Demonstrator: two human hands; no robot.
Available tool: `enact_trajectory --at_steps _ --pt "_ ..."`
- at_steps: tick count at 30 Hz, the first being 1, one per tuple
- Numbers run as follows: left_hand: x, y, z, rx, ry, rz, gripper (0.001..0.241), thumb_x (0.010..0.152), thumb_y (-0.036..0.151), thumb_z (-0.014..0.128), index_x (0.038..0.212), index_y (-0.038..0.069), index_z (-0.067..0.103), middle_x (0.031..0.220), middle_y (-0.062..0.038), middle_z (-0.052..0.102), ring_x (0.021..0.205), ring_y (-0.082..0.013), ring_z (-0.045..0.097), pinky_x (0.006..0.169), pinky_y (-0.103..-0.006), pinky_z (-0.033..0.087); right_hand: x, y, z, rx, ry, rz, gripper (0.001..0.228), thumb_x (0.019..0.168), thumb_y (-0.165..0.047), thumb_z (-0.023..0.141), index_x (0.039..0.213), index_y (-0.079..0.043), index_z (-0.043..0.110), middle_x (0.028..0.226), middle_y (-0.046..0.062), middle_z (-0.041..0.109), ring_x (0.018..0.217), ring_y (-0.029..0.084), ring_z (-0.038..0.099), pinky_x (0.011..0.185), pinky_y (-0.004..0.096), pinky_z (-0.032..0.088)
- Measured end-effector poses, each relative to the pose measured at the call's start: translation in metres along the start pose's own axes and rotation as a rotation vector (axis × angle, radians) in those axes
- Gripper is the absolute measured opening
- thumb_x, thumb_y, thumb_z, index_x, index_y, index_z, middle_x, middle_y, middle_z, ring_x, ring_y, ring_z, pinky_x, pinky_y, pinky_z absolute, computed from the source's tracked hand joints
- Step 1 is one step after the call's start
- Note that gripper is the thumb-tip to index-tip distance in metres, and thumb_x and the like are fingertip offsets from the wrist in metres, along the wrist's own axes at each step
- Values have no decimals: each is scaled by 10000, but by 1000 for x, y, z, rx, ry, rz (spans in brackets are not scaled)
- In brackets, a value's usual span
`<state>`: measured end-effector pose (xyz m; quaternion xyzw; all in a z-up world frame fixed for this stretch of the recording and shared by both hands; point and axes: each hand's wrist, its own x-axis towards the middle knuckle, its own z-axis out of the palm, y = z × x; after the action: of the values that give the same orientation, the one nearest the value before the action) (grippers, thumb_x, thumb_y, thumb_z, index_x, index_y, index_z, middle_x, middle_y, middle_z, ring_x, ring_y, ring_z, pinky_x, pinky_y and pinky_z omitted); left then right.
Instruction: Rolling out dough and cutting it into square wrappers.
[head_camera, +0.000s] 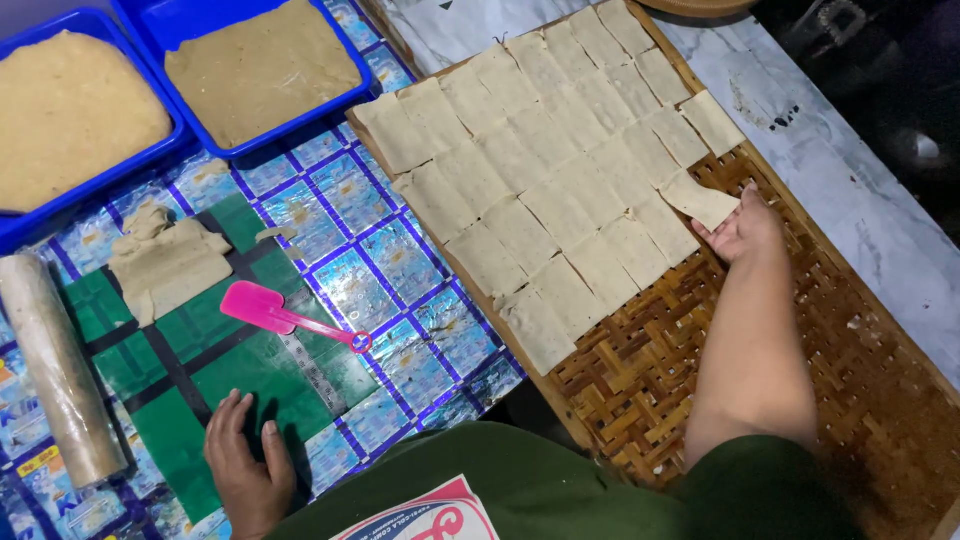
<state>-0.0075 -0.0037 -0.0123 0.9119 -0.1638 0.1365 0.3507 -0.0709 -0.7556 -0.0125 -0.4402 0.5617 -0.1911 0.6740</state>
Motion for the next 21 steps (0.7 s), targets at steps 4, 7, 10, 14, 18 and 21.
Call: enact_trajectory --at_steps 4,7,10,14,18,21 --pt "-1 -3 1 15 10 17 451 953 8 576 1390 -80 506 1468 -269 520 1380 -447 479 1174 -519 352 0 1 0 -21 -26 -15 531 1052 -542 368 1316 -131 576 1244 85 752 1111 205 764 964 460 608" --pt "0 -6 4 64 -10 -32 421 975 82 568 1380 -24 526 1480 -240 519 1449 -433 439 1276 -660 164 1 0 -1 -55 24 -49 467 1050 -522 434 1378 -204 531 1242 123 733 1078 254 764 881 477 668" --pt "20 20 2 53 -12 28 442 947 84 584 1375 -11 527 1495 -238 511 1473 -445 423 1281 -669 162 -1 0 -3 -205 70 -58 524 1060 -533 412 1393 -145 524 1264 129 726 1167 273 730 989 478 591" --pt "58 71 25 -402 -162 -138 398 995 92 517 1377 -16 532 1382 -197 590 1264 -328 578 1071 -430 447 -51 -2 -10 -468 93 -166 569 1111 -526 382 1212 -9 599 1217 155 688 1085 268 709 891 420 622" --pt "90 95 79 -968 -588 -631 620 1010 386 383 1494 4 456 1388 -178 654 1265 -283 664 1086 -402 506 -103 7 -82 -547 459 -281 368 1115 -457 489 1297 -171 633 1154 13 697 985 139 675 880 361 563" --pt "100 102 124 -926 -720 -667 732 968 545 363 1462 29 522 1349 -136 699 1225 -251 668 1094 -358 484 61 98 -345 -908 958 -65 639 1202 -702 406 965 -125 547 693 48 438 506 169 338 431 365 283"
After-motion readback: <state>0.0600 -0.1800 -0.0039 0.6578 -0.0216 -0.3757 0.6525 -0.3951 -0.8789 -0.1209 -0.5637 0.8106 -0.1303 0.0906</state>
